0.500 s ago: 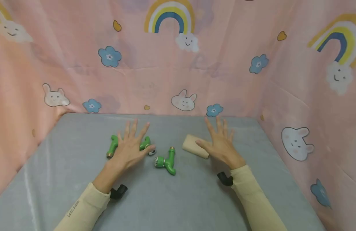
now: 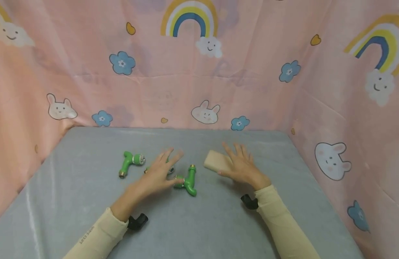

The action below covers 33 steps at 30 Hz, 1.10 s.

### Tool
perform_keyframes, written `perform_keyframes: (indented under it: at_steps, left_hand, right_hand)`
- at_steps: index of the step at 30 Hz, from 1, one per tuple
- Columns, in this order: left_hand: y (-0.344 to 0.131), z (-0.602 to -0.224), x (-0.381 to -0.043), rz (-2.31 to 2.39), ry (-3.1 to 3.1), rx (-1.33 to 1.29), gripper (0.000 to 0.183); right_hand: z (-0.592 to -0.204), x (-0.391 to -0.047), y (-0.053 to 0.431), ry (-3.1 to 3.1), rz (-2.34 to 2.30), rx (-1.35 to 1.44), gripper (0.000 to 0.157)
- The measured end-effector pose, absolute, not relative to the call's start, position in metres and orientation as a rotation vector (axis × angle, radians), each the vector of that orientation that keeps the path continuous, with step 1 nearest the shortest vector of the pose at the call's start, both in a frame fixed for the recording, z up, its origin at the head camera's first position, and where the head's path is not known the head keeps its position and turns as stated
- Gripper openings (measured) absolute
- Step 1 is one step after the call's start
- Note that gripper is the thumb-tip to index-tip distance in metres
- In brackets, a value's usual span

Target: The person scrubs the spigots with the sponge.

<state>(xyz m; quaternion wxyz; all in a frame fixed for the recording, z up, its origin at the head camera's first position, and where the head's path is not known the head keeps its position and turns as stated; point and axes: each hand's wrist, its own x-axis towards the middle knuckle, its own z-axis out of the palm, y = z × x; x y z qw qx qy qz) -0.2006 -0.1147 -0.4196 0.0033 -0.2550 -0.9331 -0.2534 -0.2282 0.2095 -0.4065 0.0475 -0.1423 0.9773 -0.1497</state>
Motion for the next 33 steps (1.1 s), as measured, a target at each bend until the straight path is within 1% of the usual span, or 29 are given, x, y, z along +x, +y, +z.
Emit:
perform_keyframes:
  at_steps: [2, 6, 10, 14, 21, 24, 29, 31, 33]
  left_hand:
    - [-0.111, -0.42, -0.198, -0.855, -2.937, -0.841, 0.09]
    - [-0.106, -0.423, -0.196, -0.955, -2.974, -0.92, 0.08]
    - [-0.104, -0.426, -0.196, -0.963, -3.0, -0.968, 0.069]
    - [-0.104, -0.426, -0.199, -0.937, -3.011, -0.957, 0.064]
    - [-0.104, -0.432, -0.202, -0.995, -3.016, -0.884, 0.042]
    - [-0.104, -0.431, -0.202, -1.03, -2.973, -0.821, 0.04]
    - [-0.104, -0.422, -0.201, -1.152, -2.857, -0.731, 0.044]
    - [-0.104, -0.419, -0.2, -1.195, -2.831, -0.727, 0.045]
    - [-0.104, -0.417, -0.199, -1.208, -2.82, -0.734, 0.045]
  right_hand:
    - [-0.407, -0.227, 0.211, 2.956, -0.471, -0.448, 0.101]
    - [-0.408, -0.226, 0.216, 2.92, -0.495, -0.513, 0.099]
    - [-0.408, -0.228, 0.218, 2.904, -0.5, -0.577, 0.093]
    - [-0.41, -0.232, 0.221, 2.905, -0.498, -0.595, 0.083]
    - [-0.41, -0.231, 0.217, 2.905, -0.61, -0.58, 0.075]
    - [-0.401, -0.224, 0.204, 2.886, -0.736, -0.611, 0.072]
    - [-0.393, -0.214, 0.179, 2.838, -0.867, -0.761, 0.07]
    - [-0.395, -0.215, 0.178, 2.89, -0.85, -0.756, 0.069]
    - [-0.397, -0.219, 0.185, 2.968, -0.837, -0.689, 0.068]
